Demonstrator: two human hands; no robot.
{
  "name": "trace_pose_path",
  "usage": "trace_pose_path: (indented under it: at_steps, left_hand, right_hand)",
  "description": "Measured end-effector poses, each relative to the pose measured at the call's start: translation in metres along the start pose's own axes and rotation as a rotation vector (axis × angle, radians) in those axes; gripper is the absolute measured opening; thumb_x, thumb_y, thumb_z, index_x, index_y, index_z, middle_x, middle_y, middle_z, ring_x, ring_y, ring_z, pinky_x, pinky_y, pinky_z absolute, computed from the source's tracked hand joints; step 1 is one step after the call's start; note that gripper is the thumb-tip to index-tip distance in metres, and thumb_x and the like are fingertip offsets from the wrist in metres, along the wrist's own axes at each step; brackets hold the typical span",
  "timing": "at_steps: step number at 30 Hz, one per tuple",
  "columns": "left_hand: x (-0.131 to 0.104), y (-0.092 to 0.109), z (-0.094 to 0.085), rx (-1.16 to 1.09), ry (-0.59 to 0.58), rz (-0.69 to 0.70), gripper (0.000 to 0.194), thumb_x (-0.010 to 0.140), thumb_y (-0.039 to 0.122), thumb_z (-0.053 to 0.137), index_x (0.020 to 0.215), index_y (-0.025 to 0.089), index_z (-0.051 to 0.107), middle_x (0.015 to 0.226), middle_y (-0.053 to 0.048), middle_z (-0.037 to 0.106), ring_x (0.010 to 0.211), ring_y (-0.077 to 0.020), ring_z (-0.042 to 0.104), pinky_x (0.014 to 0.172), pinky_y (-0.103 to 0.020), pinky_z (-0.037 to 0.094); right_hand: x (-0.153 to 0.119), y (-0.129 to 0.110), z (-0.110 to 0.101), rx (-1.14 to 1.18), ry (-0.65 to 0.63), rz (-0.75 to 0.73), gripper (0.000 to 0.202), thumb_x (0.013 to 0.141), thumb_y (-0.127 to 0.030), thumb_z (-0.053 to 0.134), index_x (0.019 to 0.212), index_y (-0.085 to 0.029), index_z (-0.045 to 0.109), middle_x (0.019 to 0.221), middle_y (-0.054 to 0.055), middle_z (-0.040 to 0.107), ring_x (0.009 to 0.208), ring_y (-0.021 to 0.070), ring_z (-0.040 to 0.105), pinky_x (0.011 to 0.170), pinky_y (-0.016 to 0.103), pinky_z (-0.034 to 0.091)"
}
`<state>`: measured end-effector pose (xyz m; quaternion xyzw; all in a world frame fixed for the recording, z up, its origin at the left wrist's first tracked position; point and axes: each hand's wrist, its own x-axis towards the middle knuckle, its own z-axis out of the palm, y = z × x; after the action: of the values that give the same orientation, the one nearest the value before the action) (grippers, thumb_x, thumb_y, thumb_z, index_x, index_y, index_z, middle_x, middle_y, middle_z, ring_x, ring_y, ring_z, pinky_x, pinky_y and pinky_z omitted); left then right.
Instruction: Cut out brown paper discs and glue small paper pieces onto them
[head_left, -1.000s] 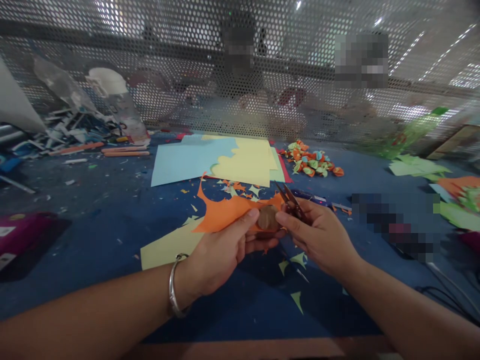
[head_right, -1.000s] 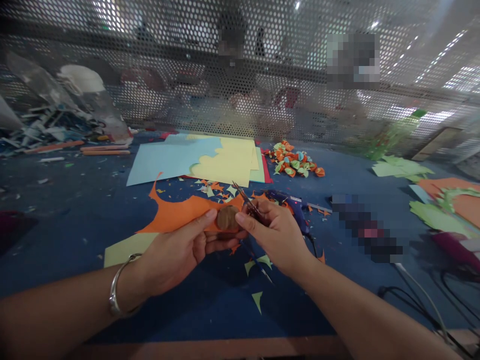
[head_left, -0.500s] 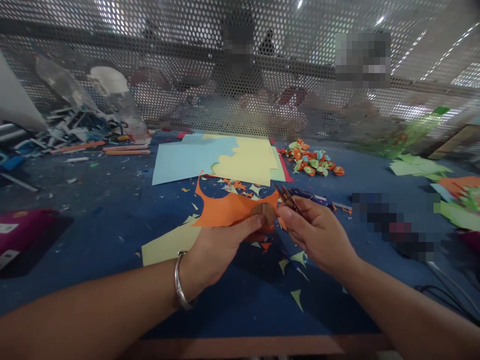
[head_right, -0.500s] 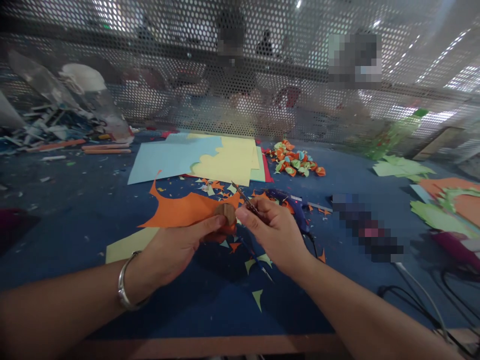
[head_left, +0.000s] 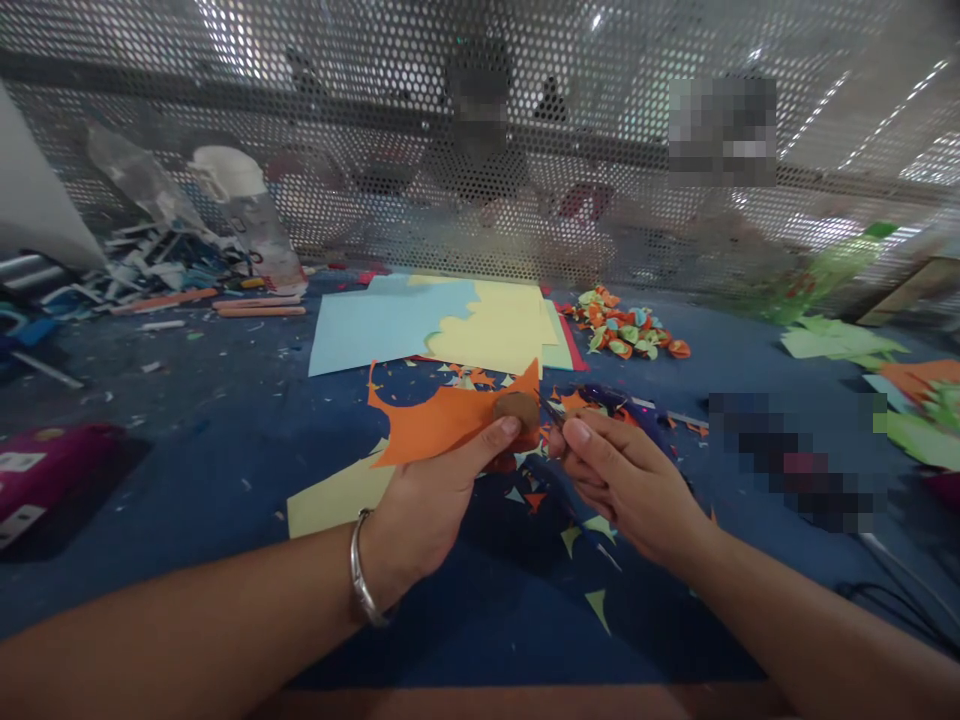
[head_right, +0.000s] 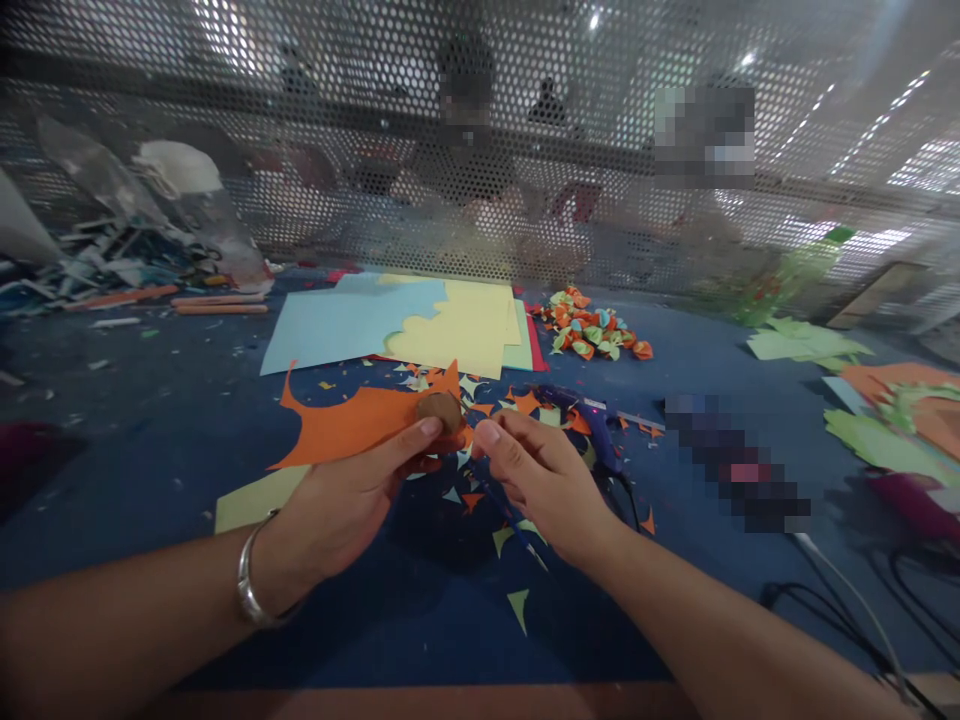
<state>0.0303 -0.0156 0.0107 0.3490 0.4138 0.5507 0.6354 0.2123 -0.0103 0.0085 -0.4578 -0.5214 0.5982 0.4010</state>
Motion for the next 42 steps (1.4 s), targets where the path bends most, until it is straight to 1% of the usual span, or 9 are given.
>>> trace_pose_path:
  at_steps: [8,11,15,18,25,31,35,40,42]
  left_hand:
    - [-0.0009,-0.0004,0.0005,0.045,-0.017,0.000,0.022,0.077,0.036,0.080,0.089,0.017,0.081,0.097,-0.009,0.079,0.101,-0.0228,0.070,0.089,-0.031,0.055]
    - [-0.0021,-0.0013,-0.0001,0.027,-0.065,-0.036,0.024,0.080,0.037,0.078,0.093,0.017,0.081,0.105,-0.009,0.079,0.099,-0.0223,0.071,0.089,-0.031,0.056]
    - [-0.0047,-0.0011,0.0009,-0.015,-0.072,-0.054,0.022,0.080,0.036,0.079,0.092,0.017,0.080,0.119,-0.008,0.077,0.099,-0.0214,0.072,0.089,-0.030,0.056]
    - [-0.0056,0.0001,0.0026,-0.066,-0.090,-0.094,0.023,0.078,0.035,0.080,0.092,0.016,0.080,0.121,-0.009,0.077,0.097,-0.0203,0.072,0.089,-0.029,0.056]
    - [-0.0053,0.0007,0.0024,-0.124,-0.129,-0.138,0.030,0.076,0.037,0.083,0.097,0.015,0.082,0.107,-0.008,0.081,0.091,-0.0172,0.073,0.086,-0.026,0.058]
    - [-0.0055,0.0002,0.0016,-0.103,-0.156,-0.110,0.023,0.079,0.038,0.081,0.092,0.019,0.082,0.112,-0.006,0.080,0.095,-0.0180,0.073,0.090,-0.027,0.057]
    - [-0.0046,-0.0005,0.0019,-0.076,-0.142,-0.105,0.024,0.080,0.038,0.080,0.094,0.019,0.081,0.112,-0.008,0.080,0.099,-0.0208,0.073,0.093,-0.031,0.057]
    - [-0.0036,-0.0010,0.0017,-0.038,-0.097,-0.084,0.021,0.081,0.037,0.079,0.090,0.017,0.081,0.097,-0.008,0.080,0.101,-0.0230,0.073,0.094,-0.034,0.056]
    - [-0.0033,-0.0009,0.0017,-0.056,-0.108,-0.093,0.023,0.080,0.038,0.080,0.091,0.018,0.081,0.102,-0.008,0.080,0.099,-0.0217,0.073,0.094,-0.033,0.056]
  right_hand:
    - [-0.0005,-0.0016,0.0017,0.046,-0.048,0.016,0.047,0.087,-0.061,0.070,0.075,-0.019,0.051,0.053,-0.012,0.024,0.043,0.0027,0.017,0.037,0.016,0.015]
    - [-0.0013,-0.0018,0.0026,0.052,-0.059,0.016,0.047,0.088,-0.061,0.068,0.075,-0.020,0.051,0.053,-0.012,0.025,0.042,0.0028,0.017,0.037,0.016,0.016]
    - [-0.0024,-0.0033,0.0038,0.073,-0.066,0.016,0.047,0.088,-0.060,0.069,0.074,-0.020,0.050,0.052,-0.012,0.024,0.041,0.0026,0.017,0.036,0.015,0.015]
    - [-0.0026,-0.0046,0.0047,0.093,-0.067,0.016,0.047,0.088,-0.059,0.070,0.073,-0.019,0.051,0.052,-0.012,0.024,0.041,0.0026,0.017,0.036,0.015,0.015]
    - [-0.0043,-0.0036,0.0034,0.091,-0.065,0.006,0.045,0.090,-0.059,0.068,0.074,-0.019,0.054,0.052,-0.012,0.024,0.042,0.0031,0.016,0.036,0.016,0.015]
    - [-0.0045,-0.0055,0.0037,0.085,-0.063,0.014,0.048,0.087,-0.061,0.069,0.072,-0.019,0.052,0.053,-0.012,0.023,0.042,0.0026,0.016,0.037,0.016,0.015]
    - [-0.0044,-0.0093,0.0052,0.082,-0.069,0.003,0.049,0.086,-0.061,0.071,0.071,-0.019,0.050,0.053,-0.012,0.023,0.043,0.0024,0.015,0.037,0.015,0.013]
    - [-0.0044,-0.0090,0.0036,0.064,-0.080,-0.007,0.046,0.089,-0.058,0.069,0.072,-0.019,0.050,0.055,-0.012,0.025,0.044,0.0030,0.016,0.037,0.016,0.013]
    - [-0.0043,-0.0083,0.0031,0.062,-0.080,-0.004,0.046,0.089,-0.057,0.069,0.072,-0.019,0.050,0.055,-0.011,0.025,0.044,0.0032,0.016,0.037,0.017,0.013]
